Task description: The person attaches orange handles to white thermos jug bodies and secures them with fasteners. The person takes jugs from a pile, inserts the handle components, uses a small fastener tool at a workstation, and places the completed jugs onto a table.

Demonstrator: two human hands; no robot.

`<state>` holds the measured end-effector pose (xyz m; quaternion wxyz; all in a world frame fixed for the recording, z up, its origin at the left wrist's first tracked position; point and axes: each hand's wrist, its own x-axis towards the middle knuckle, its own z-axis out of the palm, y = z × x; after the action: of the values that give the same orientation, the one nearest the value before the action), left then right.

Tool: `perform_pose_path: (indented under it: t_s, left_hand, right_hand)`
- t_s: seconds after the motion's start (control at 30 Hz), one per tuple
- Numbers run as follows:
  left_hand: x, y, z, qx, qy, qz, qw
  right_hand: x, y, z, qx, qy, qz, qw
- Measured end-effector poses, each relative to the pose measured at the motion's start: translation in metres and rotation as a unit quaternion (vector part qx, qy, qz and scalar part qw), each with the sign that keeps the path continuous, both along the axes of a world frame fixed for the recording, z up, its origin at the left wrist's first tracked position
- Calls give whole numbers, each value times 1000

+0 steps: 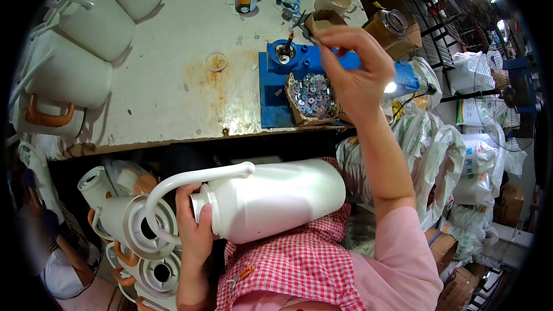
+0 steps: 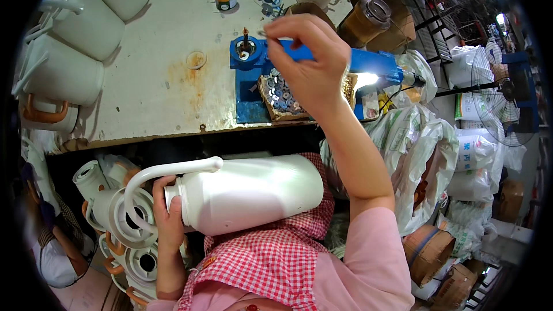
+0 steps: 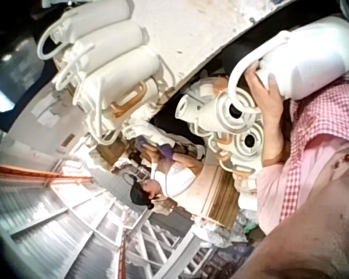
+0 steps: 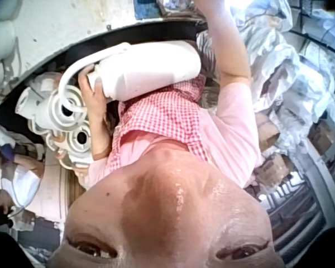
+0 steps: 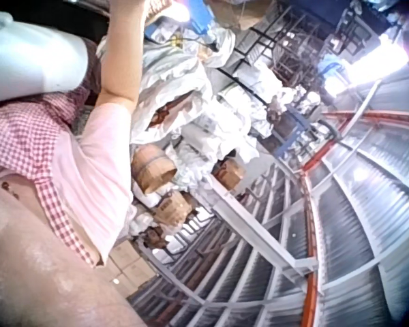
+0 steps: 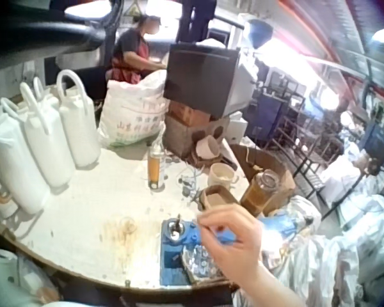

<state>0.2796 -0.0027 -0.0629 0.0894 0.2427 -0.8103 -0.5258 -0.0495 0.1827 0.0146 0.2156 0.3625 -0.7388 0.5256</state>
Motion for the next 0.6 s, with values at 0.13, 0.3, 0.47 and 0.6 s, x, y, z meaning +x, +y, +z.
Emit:
perform_pose_path:
  t_s: [0.13, 0.3, 0.47, 0.6]
  left_hand:
    - [-2, 4, 5, 18, 7, 20, 1000]
    - [-2, 5, 8, -2, 14, 32, 999]
    - [-10, -10, 21, -53, 44, 78, 995]
    - [26, -60, 53, -19, 57, 197, 979]
  right_hand:
    - [-26, -22, -5, 35, 176, 22, 983]
    - [-31, -20, -13, 107, 309, 1, 945]
    - [-17, -10, -5, 134, 327, -10, 935]
    - [47, 46, -18, 37, -93, 41, 994]
